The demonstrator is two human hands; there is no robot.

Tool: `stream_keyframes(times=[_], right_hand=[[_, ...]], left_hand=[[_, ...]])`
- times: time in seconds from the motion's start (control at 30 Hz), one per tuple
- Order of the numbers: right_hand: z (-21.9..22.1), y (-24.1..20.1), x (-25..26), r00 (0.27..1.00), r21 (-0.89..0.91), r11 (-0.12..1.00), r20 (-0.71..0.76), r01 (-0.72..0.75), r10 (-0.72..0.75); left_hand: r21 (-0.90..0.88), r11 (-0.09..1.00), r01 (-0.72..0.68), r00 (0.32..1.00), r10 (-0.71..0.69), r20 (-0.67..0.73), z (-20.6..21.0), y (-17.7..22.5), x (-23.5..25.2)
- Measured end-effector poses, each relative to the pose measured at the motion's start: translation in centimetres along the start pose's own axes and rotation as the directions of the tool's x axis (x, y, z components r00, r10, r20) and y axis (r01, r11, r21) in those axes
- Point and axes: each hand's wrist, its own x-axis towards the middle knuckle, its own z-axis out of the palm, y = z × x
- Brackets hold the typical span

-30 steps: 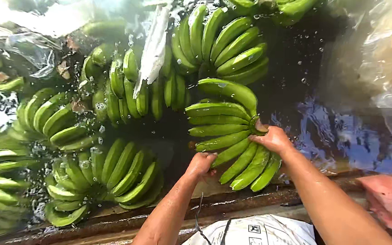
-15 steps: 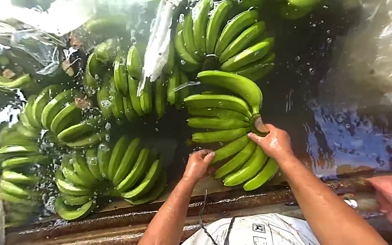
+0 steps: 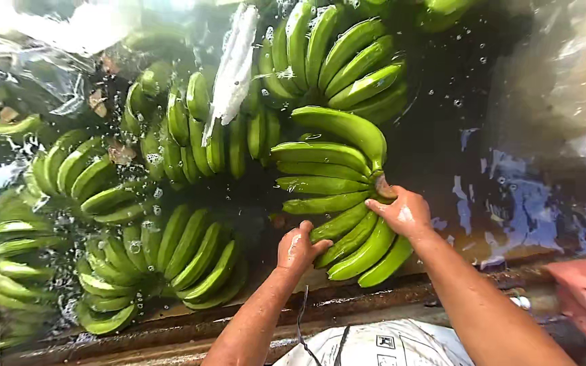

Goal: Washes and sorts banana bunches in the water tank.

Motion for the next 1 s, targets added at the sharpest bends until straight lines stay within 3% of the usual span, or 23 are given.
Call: stream_keyframes(times=[0.07,0.17,0.27,0.37,0.47,0.5,0.57,0.6,0.63,0.67,0.73,0.8,0.9,1.0], right_hand=[[0.2,0.0,-0.1,1.0,0.004,1.0,0.006,-0.004,0.004],[-0.1,0.5,0.5,0.999,0.001,1.0,0.036,0.021,-0.021],[-0.1,0.8,0.8,0.998,0.005,0.999,0.05,0.035,-0.035],[-0.1,1.0,0.8,0.996,0.01,1.0,0.082,0.023,-0.024],[-0.1,0.9,0.9,0.994,-0.014,1.0,0.112,-0.005,0.006],[-0.2,0.7,1.0,0.993,-0.026,1.0,0.121,-0.006,0.01],[-0.5,0.3,1.0,0.989,-0.037,0.999,0.145,-0.008,0.014],[-0.5,0.2,1.0,0.99,-0.031,0.999,0.143,-0.01,0.015],[-0.5,0.3,0.9,0.991,-0.017,1.0,0.131,-0.01,0.012],[-0.3,0.4,0.9,0.994,-0.01,1.0,0.113,-0.007,0.008],[0.0,0.5,0.8,0.997,-0.01,1.0,0.076,0.013,-0.013],[0.1,0.7,0.7,0.996,-0.028,0.998,0.069,0.052,-0.05],[-0.1,1.0,0.8,0.989,-0.035,0.989,0.045,0.143,-0.141],[-0.1,1.1,0.5,0.982,-0.027,0.982,-0.002,0.187,-0.187]], left_hand=[[0.018,0.999,0.027,1.0,-0.027,-0.012,0.4,0.1,0.1],[-0.035,0.986,-0.164,0.985,0.165,0.041,-0.1,-1.2,-0.1],[-0.108,0.923,-0.369,0.906,0.383,0.181,-1.9,-2.6,-0.1],[-0.112,0.892,-0.439,0.855,0.453,0.252,-2.3,-3.2,-0.3],[0.105,0.88,-0.463,0.886,0.462,0.037,0.6,-3.4,-0.9],[0.188,0.863,-0.47,0.867,0.491,-0.086,1.9,-3.5,-1.1],[0.302,0.839,-0.452,0.756,0.54,-0.369,4.1,-3.7,-0.5],[0.316,0.859,-0.402,0.715,0.511,-0.477,4.7,-3.4,0.1],[0.274,0.9,-0.339,0.728,0.435,-0.53,4.7,-2.8,0.5],[0.175,0.948,-0.266,0.788,0.319,-0.527,4.3,-2.1,0.6],[-0.1,0.992,-0.081,0.926,0.038,-0.376,2.7,-0.9,0.4],[-0.335,0.941,0.052,0.96,-0.139,-0.242,1.7,-1.5,0.2],[-0.456,0.888,0.061,0.95,-0.192,-0.247,0.2,-3.3,-0.7],[-0.336,0.939,0.074,0.955,-0.163,-0.247,-1.8,-2.8,0.2]])
